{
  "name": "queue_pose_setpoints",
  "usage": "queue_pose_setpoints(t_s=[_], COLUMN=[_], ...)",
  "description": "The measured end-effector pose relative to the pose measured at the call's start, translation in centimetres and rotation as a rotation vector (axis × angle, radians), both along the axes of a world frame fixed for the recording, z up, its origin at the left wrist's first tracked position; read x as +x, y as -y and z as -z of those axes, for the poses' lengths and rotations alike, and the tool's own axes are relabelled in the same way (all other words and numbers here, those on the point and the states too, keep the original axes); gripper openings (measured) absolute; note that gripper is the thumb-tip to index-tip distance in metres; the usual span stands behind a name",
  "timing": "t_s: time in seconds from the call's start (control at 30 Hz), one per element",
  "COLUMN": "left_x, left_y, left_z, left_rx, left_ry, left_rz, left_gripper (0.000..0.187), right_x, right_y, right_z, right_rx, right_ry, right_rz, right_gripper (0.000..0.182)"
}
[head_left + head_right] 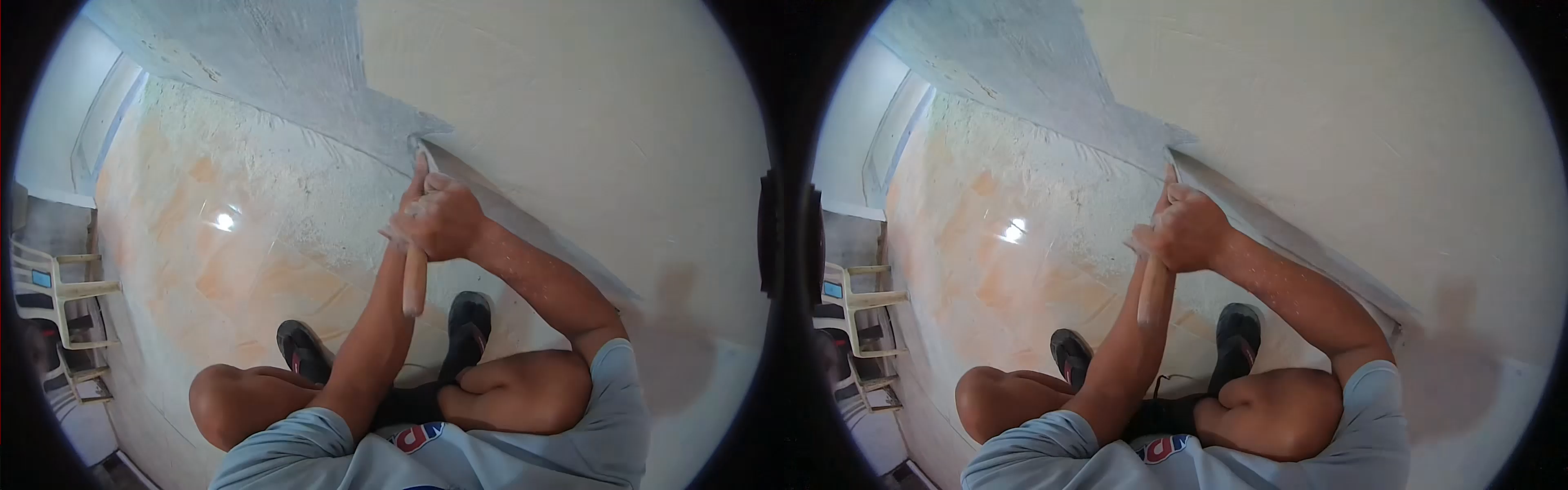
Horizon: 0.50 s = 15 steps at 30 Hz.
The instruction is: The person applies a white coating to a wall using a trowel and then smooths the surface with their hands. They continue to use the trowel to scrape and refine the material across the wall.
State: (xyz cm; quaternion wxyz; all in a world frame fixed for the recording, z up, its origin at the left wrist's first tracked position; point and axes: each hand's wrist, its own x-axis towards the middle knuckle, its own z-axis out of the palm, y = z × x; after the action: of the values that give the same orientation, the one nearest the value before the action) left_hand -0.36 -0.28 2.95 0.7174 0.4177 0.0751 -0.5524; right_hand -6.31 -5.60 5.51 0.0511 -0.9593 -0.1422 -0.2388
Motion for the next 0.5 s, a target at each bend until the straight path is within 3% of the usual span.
queue_pose_setpoints(t_s=[0.07,0.2,0.33,0.5], left_x=[-0.1,-1.6,-0.6,-1.6], left_y=[0.1,0.4,-0.5,-0.4], left_z=[0.1,0.2,0.8,0.5], left_rx=[-0.01,-0.003,-0.026,-0.052], left_ry=[0.04,0.147,0.212,0.328], left_rz=[-0.02,-0.047,-0.096,-0.146], left_gripper=[0.041,0.041,0.041,0.041], right_x=[0.6,-0.6,0.6,-0.4], right_y=[0.6,-0.1,0.2,0.2], right_z=[1.2,-1.4,0.8,-0.4], right_rx=[0.099,0.047,0.019,0.002], right_ry=[-0.019,-0.083,0.008,-0.099], right_rz=[-0.029,0.024,-0.028,0.01], right_gripper=[0.037,0.033,0.033,0.035])
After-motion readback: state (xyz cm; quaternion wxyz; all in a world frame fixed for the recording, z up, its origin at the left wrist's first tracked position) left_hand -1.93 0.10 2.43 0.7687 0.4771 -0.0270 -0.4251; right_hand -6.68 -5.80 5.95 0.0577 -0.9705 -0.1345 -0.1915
